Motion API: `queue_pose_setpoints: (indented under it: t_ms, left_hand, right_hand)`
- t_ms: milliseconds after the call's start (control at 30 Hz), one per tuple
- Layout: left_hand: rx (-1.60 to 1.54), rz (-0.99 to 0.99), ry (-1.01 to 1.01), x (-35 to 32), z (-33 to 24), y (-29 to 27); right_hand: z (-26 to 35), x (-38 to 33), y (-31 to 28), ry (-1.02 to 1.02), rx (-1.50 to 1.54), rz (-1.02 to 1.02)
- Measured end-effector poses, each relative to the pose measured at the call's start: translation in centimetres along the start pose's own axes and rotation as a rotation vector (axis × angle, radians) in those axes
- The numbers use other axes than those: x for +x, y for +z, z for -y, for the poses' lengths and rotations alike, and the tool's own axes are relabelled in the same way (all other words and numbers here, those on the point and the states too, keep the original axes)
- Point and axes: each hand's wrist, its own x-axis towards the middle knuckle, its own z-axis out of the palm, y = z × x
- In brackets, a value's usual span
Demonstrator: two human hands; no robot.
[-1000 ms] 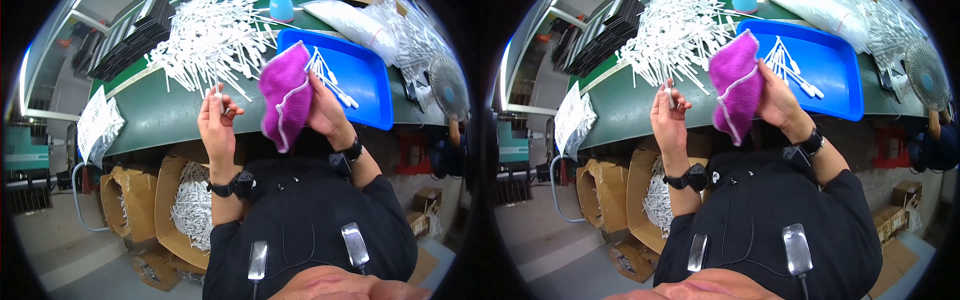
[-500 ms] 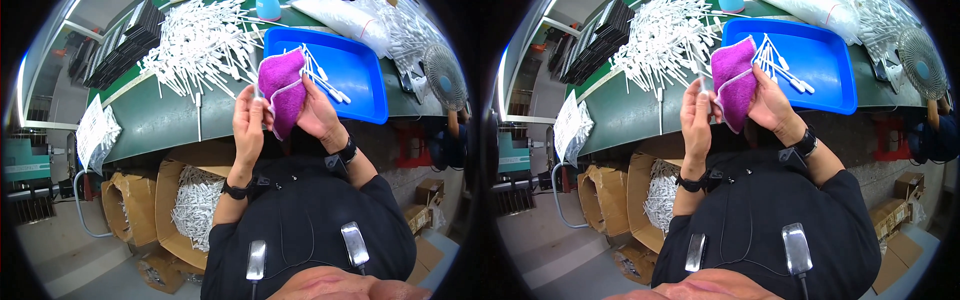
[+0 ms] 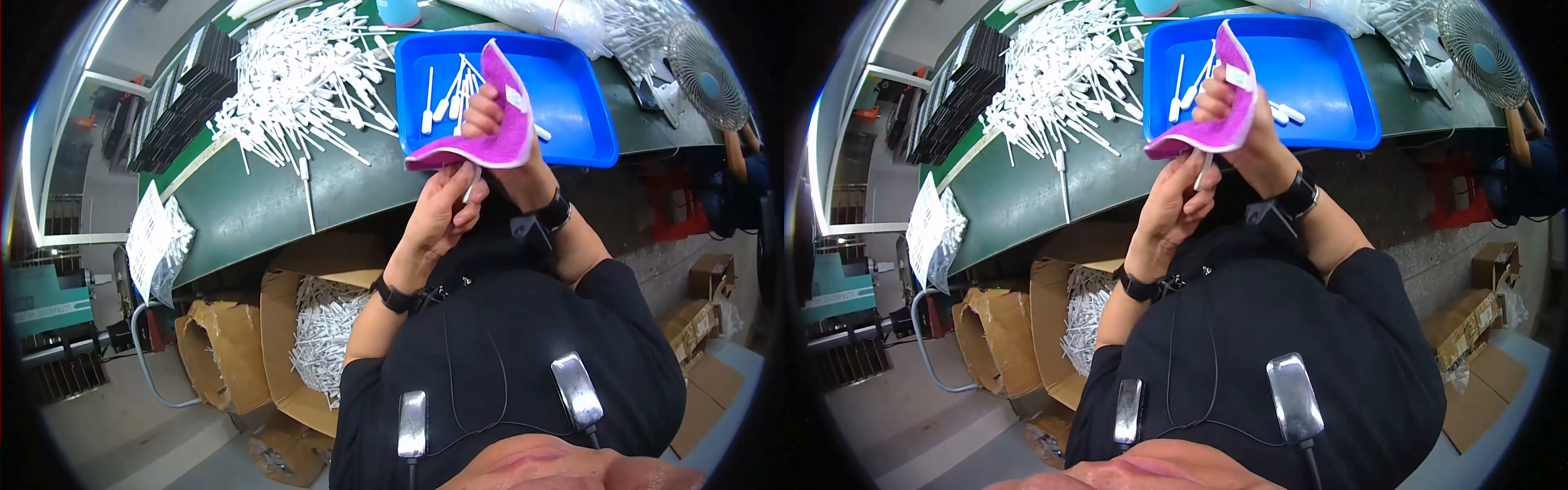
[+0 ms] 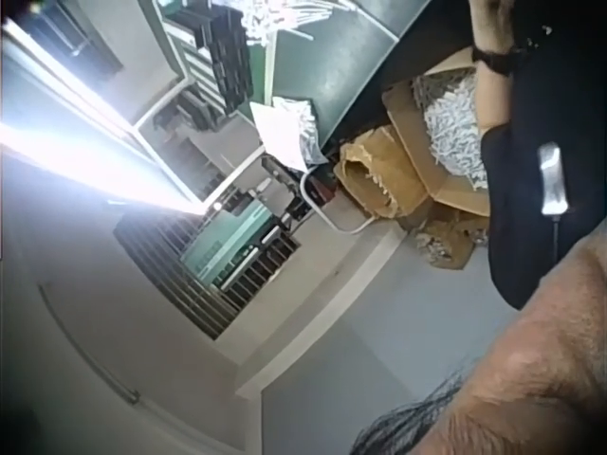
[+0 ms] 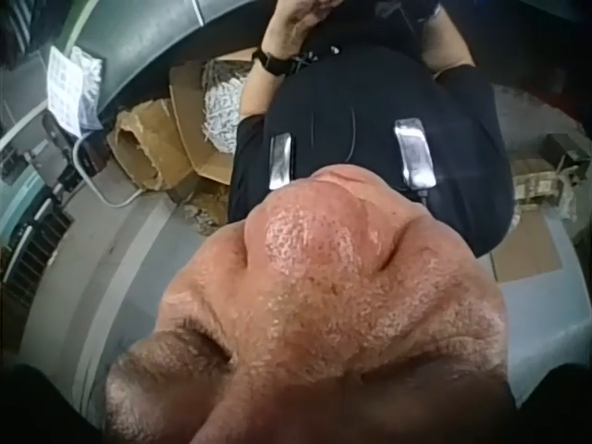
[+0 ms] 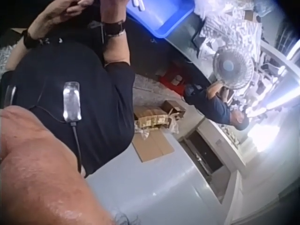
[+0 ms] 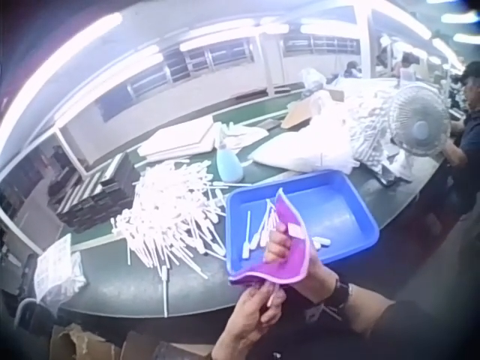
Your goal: The person picks up a swab from a pile, wipes it with a cloth, and places it into a blue tray, repeating this process for several swabs.
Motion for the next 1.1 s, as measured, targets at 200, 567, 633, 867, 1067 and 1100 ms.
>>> queue_pose_setpoints:
  t_ms: [200,567,633,867,1067,1100]
  left_hand:
    - [0.482,-0.106,0.166,0.2,-0.3,-1.2]
    - [0.171,-0.276,0.651,0.1,-4.3,-2.5]
    - [0.199,-0.358,0.747,1.0,-4.0,-2.9]
    - [0.047,-0.279,0.706,2.2,-4.4,-1.8]
    - [0.146,-0.411,0.832,2.9,-5.6,0.4]
    - [0.176,-0.384,0.815,2.6,-5.8,0.0]
  right_hand:
    - [-3.0,-1.2,1.3,0.039,0.182,0.128]
    - [0.9,0.1,6.1,-0.005,-0.380,-0.687]
    - [-0.7,-0.3,6.5,0.100,-0.398,-0.637]
    - [-5.8,-0.8,5.8,0.301,-0.752,-0.484]
    - [-7.4,-0.7,7.6,0.351,-1.913,-0.118]
    - [-7.0,-0.6,7.6,0.348,-1.913,-0.125]
